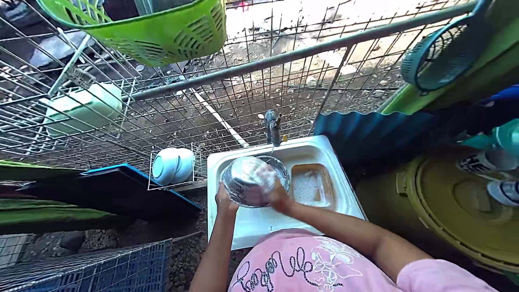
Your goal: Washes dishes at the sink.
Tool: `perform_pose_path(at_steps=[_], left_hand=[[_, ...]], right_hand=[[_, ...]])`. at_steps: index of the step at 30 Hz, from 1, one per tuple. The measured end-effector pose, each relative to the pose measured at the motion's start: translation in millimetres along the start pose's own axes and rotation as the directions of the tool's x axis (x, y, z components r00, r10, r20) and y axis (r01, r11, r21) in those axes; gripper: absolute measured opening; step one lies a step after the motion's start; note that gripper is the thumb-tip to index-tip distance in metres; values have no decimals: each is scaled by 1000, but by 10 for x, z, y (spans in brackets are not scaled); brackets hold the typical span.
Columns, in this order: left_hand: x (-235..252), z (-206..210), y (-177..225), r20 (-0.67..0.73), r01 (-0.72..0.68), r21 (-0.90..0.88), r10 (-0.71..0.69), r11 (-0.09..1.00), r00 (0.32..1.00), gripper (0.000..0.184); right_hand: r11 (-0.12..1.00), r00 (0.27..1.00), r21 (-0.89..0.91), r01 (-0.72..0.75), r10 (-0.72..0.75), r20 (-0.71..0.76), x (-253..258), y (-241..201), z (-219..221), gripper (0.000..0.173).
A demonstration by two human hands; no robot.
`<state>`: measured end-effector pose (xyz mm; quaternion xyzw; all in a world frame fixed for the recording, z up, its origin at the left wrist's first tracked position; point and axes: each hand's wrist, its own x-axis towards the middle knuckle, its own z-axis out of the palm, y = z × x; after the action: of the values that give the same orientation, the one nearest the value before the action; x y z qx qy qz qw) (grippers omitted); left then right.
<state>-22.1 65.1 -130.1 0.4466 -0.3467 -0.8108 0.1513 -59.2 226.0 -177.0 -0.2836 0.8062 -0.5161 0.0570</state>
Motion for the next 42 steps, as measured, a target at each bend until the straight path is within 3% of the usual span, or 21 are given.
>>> perform_pose_path(at_steps=[2,4,7,10,13,16,17,19,21,22,23,25,27,28,30,33,35,38,39,40,42], left_hand=[[-34,67,-123,10,-21,123,19,992,1000,48],[-140,115,-198,63,-73,280,57,957,996,46],[-293,124,-102,172,-123,345,66,930,983,45],[-228,60,-71,145,-156,231,124,960,982,45],[-15,0,-87,136,-176,172,154,969,979,47],[-97,62,-123,188,-210,284,160,935,969,45],[-158,86,-115,214,-248,335,183,909,959,41],[-281,154,-37,266,-325,422,227,846,937,30],[-416,146,3,338,-365,466,219,806,915,23],[-429,101,-7,371,-374,488,200,789,907,30],[-391,66,-19,405,-376,518,167,768,899,38],[-291,10,-64,478,-379,574,79,726,875,49],[-275,-46,-70,560,-413,628,-15,659,828,59],[-306,-68,-24,585,-440,673,-63,594,809,59],[-428,-64,146,606,-491,733,-124,470,786,43],[-521,-165,245,689,-578,625,-22,525,725,35],[-443,-174,228,684,-556,639,-61,532,727,36],[-355,-33,136,597,-487,768,-190,416,779,31],[-355,-19,112,581,-474,776,-178,416,795,29],[-367,-26,135,568,-463,772,-147,436,810,25],[-442,-106,262,582,-480,726,-69,492,810,21]], right_hand=[[892,960,-353,281,-259,110,-42,-280,171,36],[885,936,-341,317,-233,265,266,-489,58,34],[988,942,-101,-116,141,305,870,-261,-378,34],[910,889,-75,-409,415,195,620,272,-387,51],[992,994,-99,-73,80,73,1,22,-2,50],[940,963,-211,267,-249,106,163,-397,68,39],[962,966,-146,231,-209,155,356,-450,-42,34],[994,962,-33,-102,107,250,783,-420,-373,33],[856,830,61,-513,476,291,1021,-257,-559,36],[805,783,69,-590,549,293,993,-166,-541,41],[833,812,56,-551,518,269,905,-137,-477,39],[978,929,-74,-195,208,307,649,-297,-318,41],[966,916,-192,171,-84,393,467,-479,-213,43],[970,905,-162,182,-101,412,476,-476,-238,39],[996,911,-16,-91,90,402,649,-297,-430,34],[835,860,242,-494,427,280,860,113,-635,37],[866,871,156,-475,436,226,890,94,-619,35],[950,849,-293,-104,239,472,793,-526,-496,44],[945,842,-325,23,157,517,741,-665,-450,45],[958,869,-283,48,100,485,734,-646,-432,45],[989,943,-30,-143,146,300,818,-335,-485,37]])
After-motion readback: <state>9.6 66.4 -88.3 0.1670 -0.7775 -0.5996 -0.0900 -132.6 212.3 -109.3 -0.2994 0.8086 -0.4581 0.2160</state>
